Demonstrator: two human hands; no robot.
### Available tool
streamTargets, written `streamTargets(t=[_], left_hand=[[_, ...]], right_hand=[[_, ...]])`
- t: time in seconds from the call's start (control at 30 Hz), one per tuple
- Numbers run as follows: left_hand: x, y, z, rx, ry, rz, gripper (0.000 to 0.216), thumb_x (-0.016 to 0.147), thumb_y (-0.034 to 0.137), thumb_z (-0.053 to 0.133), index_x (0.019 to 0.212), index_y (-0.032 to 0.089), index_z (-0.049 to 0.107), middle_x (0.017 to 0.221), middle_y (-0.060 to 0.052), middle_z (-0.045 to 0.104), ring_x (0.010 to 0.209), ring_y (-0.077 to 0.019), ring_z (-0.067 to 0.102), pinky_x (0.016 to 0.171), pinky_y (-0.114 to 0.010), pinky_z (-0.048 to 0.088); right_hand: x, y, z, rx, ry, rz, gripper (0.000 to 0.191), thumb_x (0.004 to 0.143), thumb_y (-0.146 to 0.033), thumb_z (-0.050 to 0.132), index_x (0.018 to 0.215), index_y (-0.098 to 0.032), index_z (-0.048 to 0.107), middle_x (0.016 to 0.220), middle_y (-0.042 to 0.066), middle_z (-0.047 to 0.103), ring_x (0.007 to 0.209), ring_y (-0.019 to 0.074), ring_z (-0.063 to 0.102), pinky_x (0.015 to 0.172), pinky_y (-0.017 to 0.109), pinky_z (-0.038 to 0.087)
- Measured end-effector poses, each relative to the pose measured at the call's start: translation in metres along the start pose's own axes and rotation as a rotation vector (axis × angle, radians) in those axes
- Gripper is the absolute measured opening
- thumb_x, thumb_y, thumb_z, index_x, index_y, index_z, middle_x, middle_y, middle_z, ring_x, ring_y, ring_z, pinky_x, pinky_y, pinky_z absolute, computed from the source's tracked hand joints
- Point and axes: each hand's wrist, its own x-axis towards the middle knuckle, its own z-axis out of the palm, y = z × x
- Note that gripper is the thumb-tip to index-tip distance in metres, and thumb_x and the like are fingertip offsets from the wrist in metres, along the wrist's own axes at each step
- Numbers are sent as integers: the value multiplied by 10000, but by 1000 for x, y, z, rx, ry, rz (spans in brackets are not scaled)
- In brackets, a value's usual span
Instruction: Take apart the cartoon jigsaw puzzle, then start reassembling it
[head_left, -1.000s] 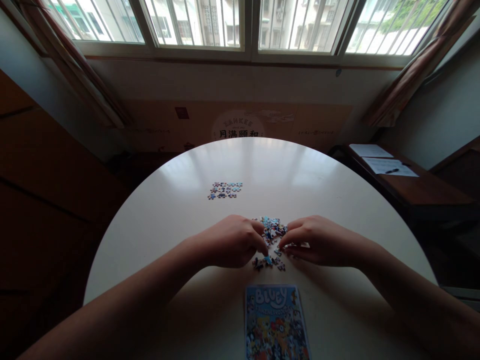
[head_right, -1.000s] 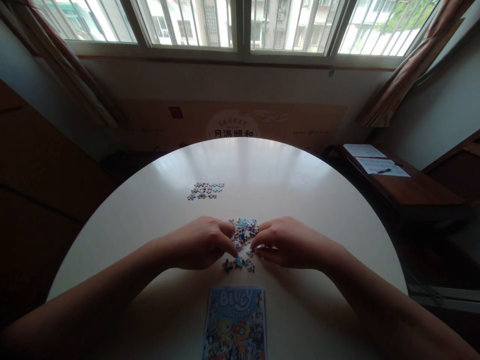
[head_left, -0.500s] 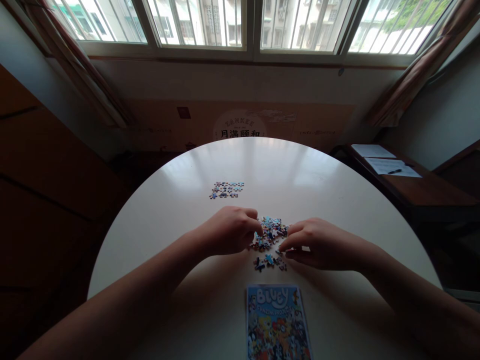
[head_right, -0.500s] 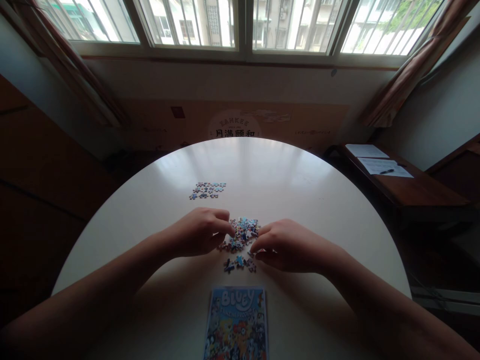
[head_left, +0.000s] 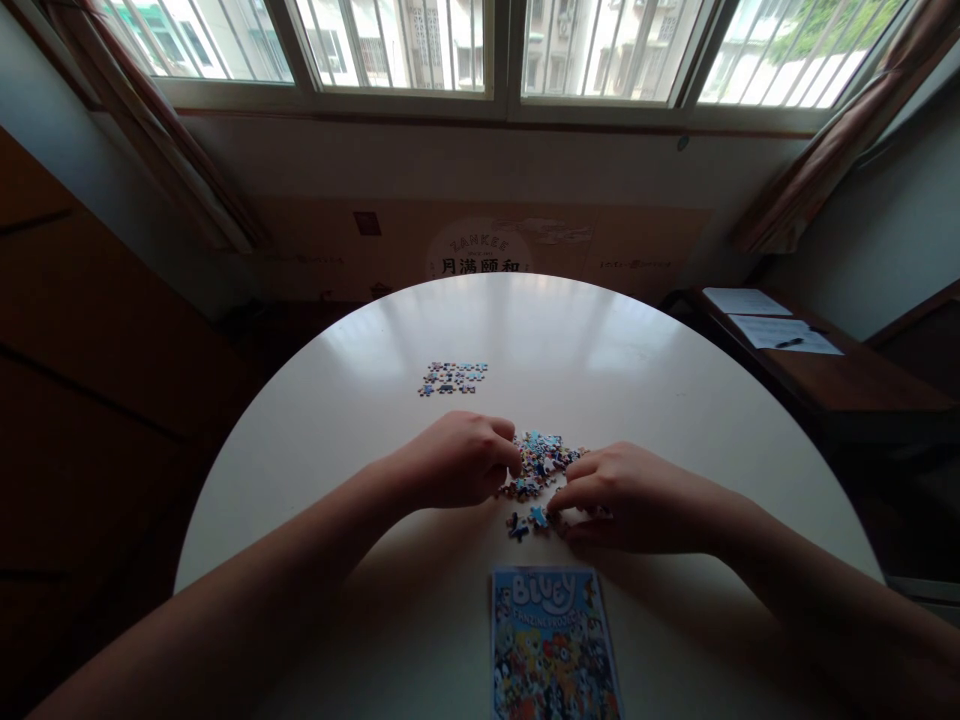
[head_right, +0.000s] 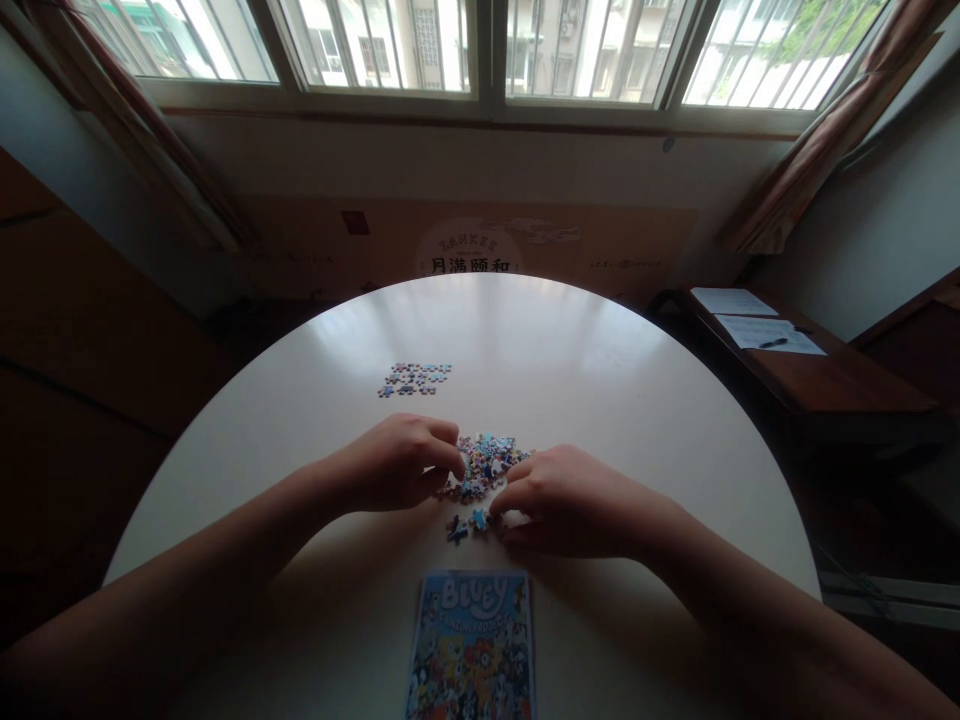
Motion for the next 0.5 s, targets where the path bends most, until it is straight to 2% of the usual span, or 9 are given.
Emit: streamTargets(t=[0.23,0.37,0.5], left_hand=[[0,-1,2,4,71,-17,283,757,88,528,800,267,744,753,15,650,610,-116,568,561,-266,421],[0,2,3,5,119,7,270,790,93,529,828,263,735,781,10,646,626,-111,572,571,-263,442],[1,16,4,-44,238,15,249,838,107,513,899,242,713,925,-18,666,691,-110,600,586,-253,464]], right_hand=[[-2,-12,-9,6,-64,108,119,784,-142,643,865,-216,688,811,-28,667,683,72,535,617,219,300],[-4,-8,-18,248,-64,122,34,837,-201,665,827,-175,684,728,-21,624,641,58,525,604,182,368],[-3,-2,-19,558,77,167,206,878,-352,686,864,-146,695,770,21,667,670,78,586,607,180,452]])
